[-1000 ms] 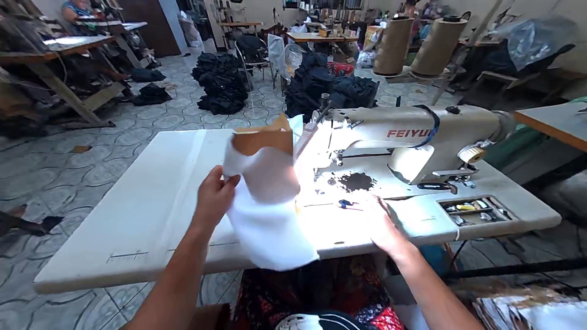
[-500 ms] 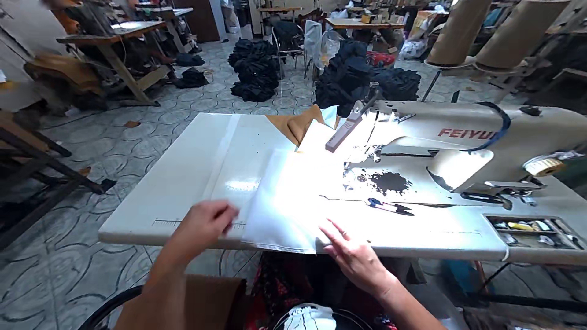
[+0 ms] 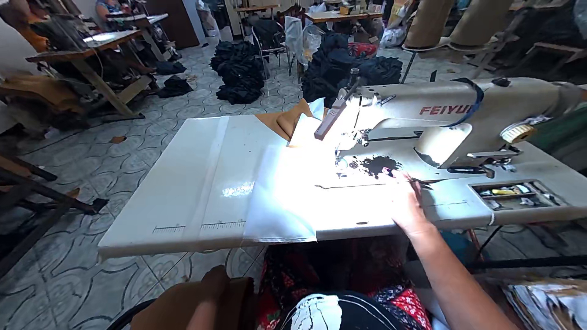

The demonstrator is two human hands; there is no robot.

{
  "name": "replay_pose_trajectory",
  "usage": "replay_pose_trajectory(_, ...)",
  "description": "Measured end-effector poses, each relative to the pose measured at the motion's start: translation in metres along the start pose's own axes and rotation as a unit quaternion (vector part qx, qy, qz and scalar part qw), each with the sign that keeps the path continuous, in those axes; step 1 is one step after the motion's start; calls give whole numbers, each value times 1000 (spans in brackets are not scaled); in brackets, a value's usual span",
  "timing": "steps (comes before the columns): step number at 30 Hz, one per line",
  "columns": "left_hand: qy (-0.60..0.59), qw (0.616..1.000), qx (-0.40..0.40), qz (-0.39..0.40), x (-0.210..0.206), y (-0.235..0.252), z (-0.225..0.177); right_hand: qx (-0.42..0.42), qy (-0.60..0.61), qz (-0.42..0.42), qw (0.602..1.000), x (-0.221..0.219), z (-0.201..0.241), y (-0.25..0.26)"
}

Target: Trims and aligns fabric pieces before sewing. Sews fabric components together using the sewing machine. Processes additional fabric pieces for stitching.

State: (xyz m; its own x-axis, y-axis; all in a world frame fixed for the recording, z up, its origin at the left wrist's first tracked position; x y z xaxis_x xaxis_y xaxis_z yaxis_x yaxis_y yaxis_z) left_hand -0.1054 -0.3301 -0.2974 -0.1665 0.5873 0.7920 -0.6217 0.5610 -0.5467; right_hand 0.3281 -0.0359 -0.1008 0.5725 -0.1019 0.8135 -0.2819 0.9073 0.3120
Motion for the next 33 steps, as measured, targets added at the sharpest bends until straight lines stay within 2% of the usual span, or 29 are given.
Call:
replay_pose_trajectory(3, -94, 994, 36, -52, 14, -31, 7, 72, 40, -24, 996, -6, 21, -13)
replay_pose_trajectory(5, -216, 963, 82, -138, 11, -38, 21, 142, 92, -77, 983, -5, 45, -25)
replay_pose_trajectory(6, -285, 927, 105, -219, -2, -30, 34, 178, 123, -108, 970, -5, 58, -34)
replay_pose_trajectory(7, -396, 866, 108, -286, -18, -20, 48, 215, 161, -143, 953, -6, 71, -44)
replay_pose_trajectory(9, -599, 696, 130, -374, -30, -22, 76, 285, 267, -143, 909, -16, 106, -69)
replay_pose_trajectory(10, -650, 628, 147, -402, -19, -29, 89, 327, 320, -102, 883, -25, 128, -83)
replay_pose_trajectory(11, -672, 585, 165, -424, 4, -39, 98, 367, 372, -44, 852, -36, 152, -96)
replay_pose_trajectory(13, -677, 552, 166, -457, 70, -70, 102, 399, 439, 111, 797, -65, 199, -117)
replay_pose_trajectory(16, -660, 512, 81, -544, 189, -119, 87, 329, 487, 374, 717, -108, 260, -135)
replay_pose_trajectory(17, -660, 486, 34, -572, 226, -133, 79, 302, 511, 430, 680, -115, 278, -136)
replay_pose_trajectory(19, -652, 435, -60, -617, 288, -154, 57, 243, 588, 461, 619, -117, 307, -131)
replay_pose_trajectory(20, -643, 438, -106, -619, 312, -162, 42, 201, 624, 447, 609, -114, 314, -125)
replay_pose_trajectory(22, -583, 512, -181, -605, 347, -174, 6, 125, 669, 366, 635, -112, 308, -111)
replay_pose_trajectory(23, -532, 563, -213, -595, 357, -176, -15, 108, 675, 330, 652, -112, 298, -107)
replay_pose_trajectory(25, -394, 693, -264, -543, 363, -168, -61, 101, 665, 331, 662, -109, 271, -112)
replay_pose_trajectory(27, -235, 844, -280, -394, 337, -144, -106, 49, 626, 389, 674, -105, 237, -135)
replay_pose_trajectory(28, -177, 888, -287, -312, 312, -125, -125, 6, 596, 413, 688, -104, 217, -148)
replay_pose_trajectory(30, -107, 921, -302, -220, 258, -91, -151, -79, 573, 424, 697, -112, 179, -164)
replay_pose_trajectory(31, -90, 927, -295, -215, 246, -89, -155, -125, 605, 405, 674, -117, 165, -164)
replay_pose_trajectory(33, -55, 939, -273, -202, 247, -96, -156, -186, 668, 368, 619, -124, 149, -158)
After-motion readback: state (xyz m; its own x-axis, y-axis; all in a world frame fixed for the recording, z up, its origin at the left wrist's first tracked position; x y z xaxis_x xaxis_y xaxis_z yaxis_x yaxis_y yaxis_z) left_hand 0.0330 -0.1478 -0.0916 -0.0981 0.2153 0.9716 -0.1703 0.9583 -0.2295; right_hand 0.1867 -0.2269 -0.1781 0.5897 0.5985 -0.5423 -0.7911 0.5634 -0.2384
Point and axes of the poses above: each hand's wrist, its own y-axis towards the middle knuckle, its own x-axis out of the back of the hand, z = x × y, the point moved 7 cm from there along y, towards the middle knuckle, and after that the axes turned 10 degrees about y, right-handed, at the moved point
